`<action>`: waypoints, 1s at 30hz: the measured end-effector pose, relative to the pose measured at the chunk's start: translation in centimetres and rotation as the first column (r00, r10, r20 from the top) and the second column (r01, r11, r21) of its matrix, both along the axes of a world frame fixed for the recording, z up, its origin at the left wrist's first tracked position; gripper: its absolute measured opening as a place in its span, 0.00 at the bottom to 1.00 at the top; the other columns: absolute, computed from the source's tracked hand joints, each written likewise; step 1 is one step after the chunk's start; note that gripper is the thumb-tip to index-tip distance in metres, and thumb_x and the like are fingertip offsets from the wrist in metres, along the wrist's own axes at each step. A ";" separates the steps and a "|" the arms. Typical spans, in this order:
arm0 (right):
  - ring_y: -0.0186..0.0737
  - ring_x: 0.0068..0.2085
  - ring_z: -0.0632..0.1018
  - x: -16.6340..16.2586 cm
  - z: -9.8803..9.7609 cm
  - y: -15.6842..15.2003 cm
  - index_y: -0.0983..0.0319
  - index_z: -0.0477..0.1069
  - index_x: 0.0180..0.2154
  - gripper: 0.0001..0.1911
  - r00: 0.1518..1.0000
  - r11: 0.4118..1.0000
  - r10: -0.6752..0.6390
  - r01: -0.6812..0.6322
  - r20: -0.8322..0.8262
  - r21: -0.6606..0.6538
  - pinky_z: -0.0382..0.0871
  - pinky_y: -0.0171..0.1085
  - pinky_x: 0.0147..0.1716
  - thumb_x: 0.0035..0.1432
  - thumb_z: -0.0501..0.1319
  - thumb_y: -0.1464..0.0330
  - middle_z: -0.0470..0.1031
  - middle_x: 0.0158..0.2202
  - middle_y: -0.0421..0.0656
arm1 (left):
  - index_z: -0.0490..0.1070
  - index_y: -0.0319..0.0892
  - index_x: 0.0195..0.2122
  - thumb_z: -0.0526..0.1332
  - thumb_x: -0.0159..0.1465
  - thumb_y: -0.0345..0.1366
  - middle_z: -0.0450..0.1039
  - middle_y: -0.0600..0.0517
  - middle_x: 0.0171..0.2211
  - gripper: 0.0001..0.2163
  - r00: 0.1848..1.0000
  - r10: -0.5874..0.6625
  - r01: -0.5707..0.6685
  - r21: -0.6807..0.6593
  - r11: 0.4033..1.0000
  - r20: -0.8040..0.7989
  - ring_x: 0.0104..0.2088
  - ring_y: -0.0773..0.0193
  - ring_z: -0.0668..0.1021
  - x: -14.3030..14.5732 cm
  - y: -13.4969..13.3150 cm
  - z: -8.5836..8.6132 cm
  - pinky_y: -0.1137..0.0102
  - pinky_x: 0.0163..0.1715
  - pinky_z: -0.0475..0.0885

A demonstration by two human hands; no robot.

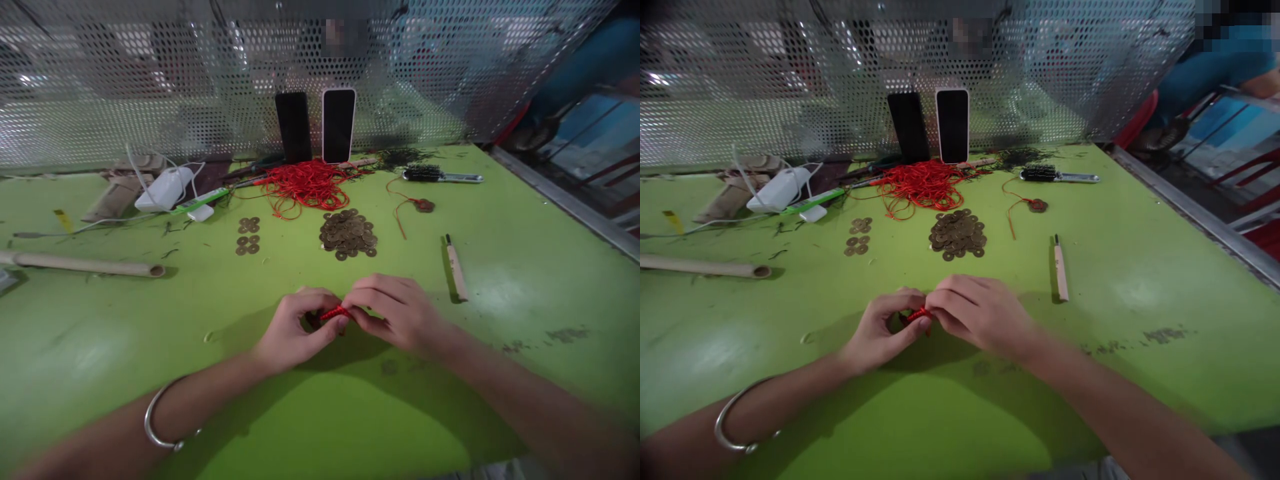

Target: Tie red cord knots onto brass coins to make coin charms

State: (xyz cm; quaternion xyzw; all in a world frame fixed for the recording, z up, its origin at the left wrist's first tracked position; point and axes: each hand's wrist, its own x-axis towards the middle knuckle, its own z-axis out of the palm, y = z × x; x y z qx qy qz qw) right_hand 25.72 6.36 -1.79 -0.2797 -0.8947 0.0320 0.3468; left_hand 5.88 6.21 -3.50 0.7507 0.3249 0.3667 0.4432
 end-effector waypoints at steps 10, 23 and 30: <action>0.33 0.32 0.74 -0.1 0.0 0.0 0.64 0.69 0.36 0.03 1.000 1.000 0.001 -0.001 -0.009 0.015 0.66 0.32 0.29 0.62 0.56 0.74 0.75 0.31 0.42 | 0.74 0.38 0.31 0.61 0.61 0.33 0.72 0.52 0.25 0.05 1.000 0.004 -0.004 -0.017 1.000 0.000 0.28 0.67 0.72 0.0 0.1 -0.1 0.71 0.31 0.66; 0.34 0.33 0.75 0.0 -0.2 0.0 0.64 0.68 0.41 0.05 1.000 0.999 -0.001 0.000 -0.011 -0.038 0.68 0.32 0.29 0.62 0.56 0.73 0.76 0.34 0.43 | 0.73 0.38 0.29 0.61 0.61 0.35 0.73 0.51 0.24 0.07 1.000 0.023 -0.023 0.015 1.000 0.007 0.26 0.67 0.72 0.0 0.0 -0.1 0.70 0.30 0.67; 0.33 0.33 0.75 0.2 -0.4 0.0 0.63 0.68 0.40 0.04 1.000 1.000 0.012 -0.012 -0.009 -0.019 0.68 0.32 0.29 0.62 0.56 0.72 0.76 0.33 0.42 | 0.72 0.38 0.27 0.60 0.62 0.34 0.72 0.51 0.25 0.07 1.000 0.014 -0.014 -0.006 1.000 0.002 0.27 0.67 0.72 0.0 0.1 -0.3 0.70 0.30 0.66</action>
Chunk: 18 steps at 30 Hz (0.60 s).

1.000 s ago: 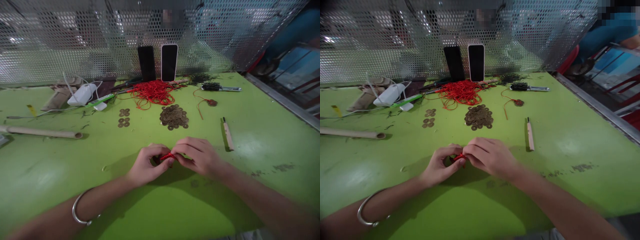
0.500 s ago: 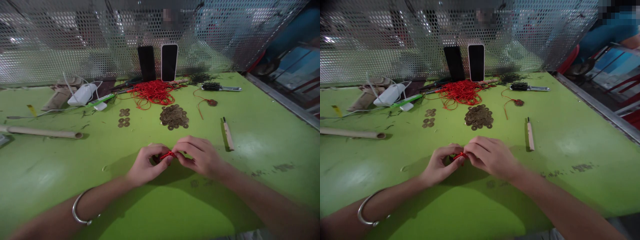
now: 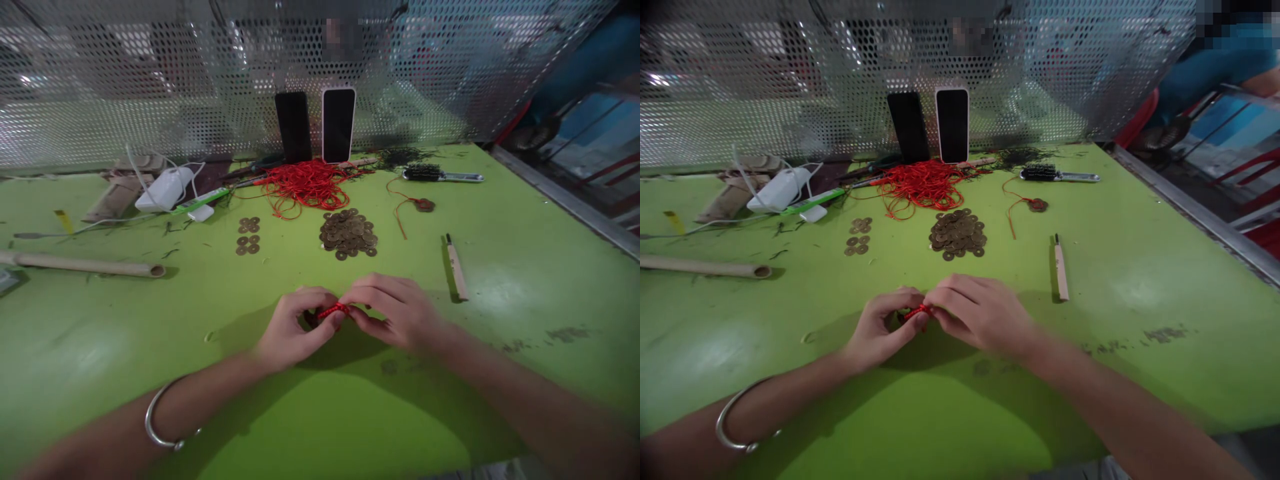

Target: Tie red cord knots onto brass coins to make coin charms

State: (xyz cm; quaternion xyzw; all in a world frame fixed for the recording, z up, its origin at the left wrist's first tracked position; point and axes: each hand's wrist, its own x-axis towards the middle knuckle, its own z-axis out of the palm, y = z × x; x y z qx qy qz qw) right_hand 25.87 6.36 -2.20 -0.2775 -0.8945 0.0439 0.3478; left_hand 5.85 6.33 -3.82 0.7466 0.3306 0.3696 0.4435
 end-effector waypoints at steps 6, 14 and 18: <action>0.34 0.32 0.74 -0.1 0.0 0.1 0.63 0.68 0.37 0.02 1.000 1.000 -0.003 0.002 -0.028 -0.029 0.68 0.33 0.30 0.62 0.57 0.73 0.75 0.32 0.42 | 0.72 0.38 0.27 0.60 0.62 0.35 0.73 0.50 0.25 0.08 1.000 0.006 -0.006 0.008 1.000 -0.011 0.27 0.66 0.72 0.0 0.1 0.3 0.71 0.28 0.66; 0.33 0.31 0.73 -0.1 0.0 -0.1 0.64 0.68 0.37 0.02 0.997 0.996 -0.058 0.054 -0.057 -0.072 0.67 0.32 0.29 0.61 0.57 0.73 0.74 0.32 0.43 | 0.73 0.37 0.28 0.58 0.63 0.37 0.74 0.49 0.25 0.10 0.999 0.008 -0.008 0.000 1.000 -0.036 0.27 0.66 0.73 0.1 0.1 0.5 0.72 0.27 0.65; 0.33 0.30 0.73 -0.2 0.1 -0.1 0.64 0.68 0.37 0.02 0.995 0.994 -0.072 0.066 -0.071 -0.086 0.67 0.32 0.28 0.62 0.57 0.74 0.74 0.32 0.43 | 0.73 0.37 0.29 0.58 0.63 0.37 0.74 0.49 0.26 0.10 0.999 0.014 -0.013 0.009 1.000 -0.050 0.27 0.66 0.72 0.0 0.0 0.5 0.72 0.27 0.65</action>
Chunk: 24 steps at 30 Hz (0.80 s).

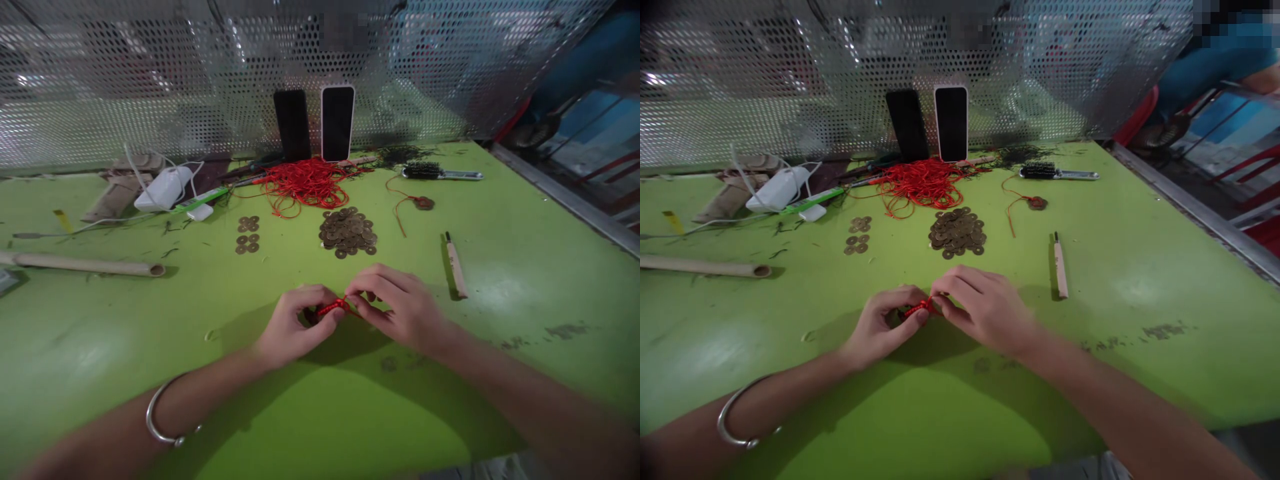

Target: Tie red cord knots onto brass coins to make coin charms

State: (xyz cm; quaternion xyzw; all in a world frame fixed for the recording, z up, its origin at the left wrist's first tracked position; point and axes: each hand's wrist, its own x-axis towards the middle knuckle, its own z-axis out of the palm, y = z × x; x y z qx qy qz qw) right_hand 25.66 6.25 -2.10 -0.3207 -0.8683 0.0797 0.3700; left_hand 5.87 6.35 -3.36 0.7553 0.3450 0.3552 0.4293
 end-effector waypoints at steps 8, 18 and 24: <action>0.33 0.33 0.75 0.0 0.0 0.3 0.62 0.69 0.41 0.06 0.999 0.999 0.037 -0.038 -0.029 -0.026 0.70 0.32 0.30 0.62 0.56 0.73 0.76 0.34 0.43 | 0.73 0.37 0.29 0.61 0.62 0.36 0.71 0.50 0.25 0.08 0.999 0.015 -0.011 -0.089 0.996 0.047 0.28 0.66 0.72 -0.1 0.0 -0.2 0.72 0.27 0.65; 0.34 0.34 0.75 0.2 -0.2 0.3 0.63 0.70 0.41 0.06 0.998 0.998 0.059 -0.059 0.020 -0.003 0.69 0.33 0.33 0.63 0.56 0.72 0.76 0.35 0.43 | 0.73 0.37 0.29 0.58 0.63 0.36 0.72 0.50 0.24 0.09 1.000 -0.015 0.015 -0.007 1.000 0.024 0.26 0.67 0.70 0.0 0.0 0.0 0.72 0.26 0.63; 0.34 0.33 0.74 0.2 -0.3 0.3 0.64 0.70 0.39 0.05 0.997 0.998 0.051 -0.052 0.054 0.026 0.67 0.33 0.31 0.63 0.57 0.71 0.74 0.33 0.43 | 0.71 0.37 0.27 0.58 0.63 0.36 0.70 0.51 0.23 0.10 1.000 -0.011 0.011 -0.007 1.000 -0.004 0.25 0.68 0.69 0.1 -0.1 0.1 0.71 0.26 0.62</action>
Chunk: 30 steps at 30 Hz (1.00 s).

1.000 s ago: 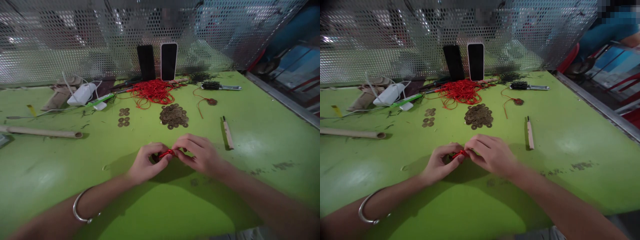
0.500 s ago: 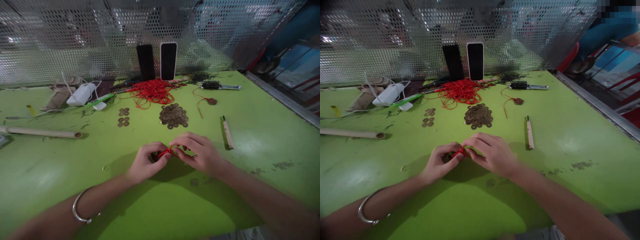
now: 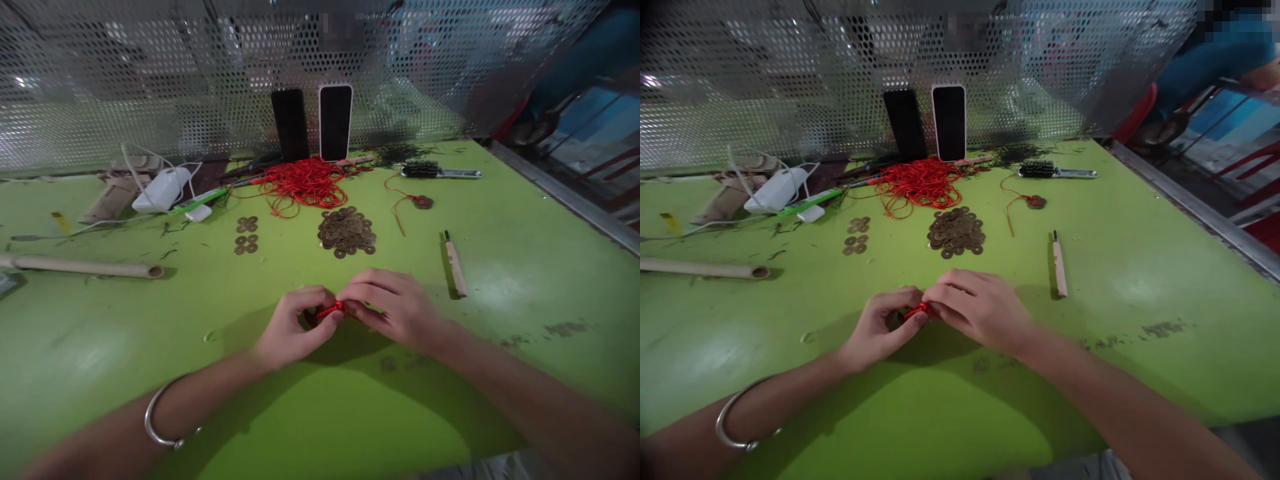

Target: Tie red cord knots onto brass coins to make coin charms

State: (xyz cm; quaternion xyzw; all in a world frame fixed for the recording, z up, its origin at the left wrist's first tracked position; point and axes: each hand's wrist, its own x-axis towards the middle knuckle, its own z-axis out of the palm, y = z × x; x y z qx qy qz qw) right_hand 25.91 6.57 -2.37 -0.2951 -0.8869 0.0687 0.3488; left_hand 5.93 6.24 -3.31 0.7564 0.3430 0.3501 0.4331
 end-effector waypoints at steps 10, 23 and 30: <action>0.33 0.34 0.74 0.1 -0.3 -0.1 0.63 0.69 0.41 0.05 1.000 1.000 0.012 -0.012 -0.003 0.012 0.67 0.33 0.32 0.63 0.57 0.72 0.75 0.34 0.42 | 0.69 0.37 0.26 0.58 0.63 0.38 0.66 0.52 0.24 0.11 1.000 -0.006 0.009 -0.115 0.993 0.024 0.28 0.66 0.69 0.0 0.1 0.0 0.71 0.27 0.62; 0.34 0.35 0.75 0.0 -0.1 -0.3 0.64 0.69 0.43 0.07 1.000 1.000 0.015 -0.015 0.001 -0.010 0.67 0.33 0.33 0.62 0.58 0.72 0.76 0.36 0.43 | 0.72 0.36 0.30 0.60 0.61 0.35 0.67 0.52 0.26 0.07 0.999 -0.017 0.022 -0.151 0.988 0.040 0.29 0.66 0.70 -0.2 0.0 -0.4 0.70 0.29 0.63; 0.34 0.35 0.74 0.0 -0.2 -0.2 0.64 0.69 0.41 0.05 1.000 1.000 0.010 -0.009 0.014 -0.007 0.67 0.33 0.33 0.62 0.57 0.72 0.75 0.35 0.42 | 0.71 0.35 0.29 0.58 0.63 0.37 0.69 0.50 0.26 0.10 1.000 -0.018 0.020 -0.127 0.992 0.014 0.28 0.67 0.69 -0.1 0.0 -0.2 0.71 0.28 0.62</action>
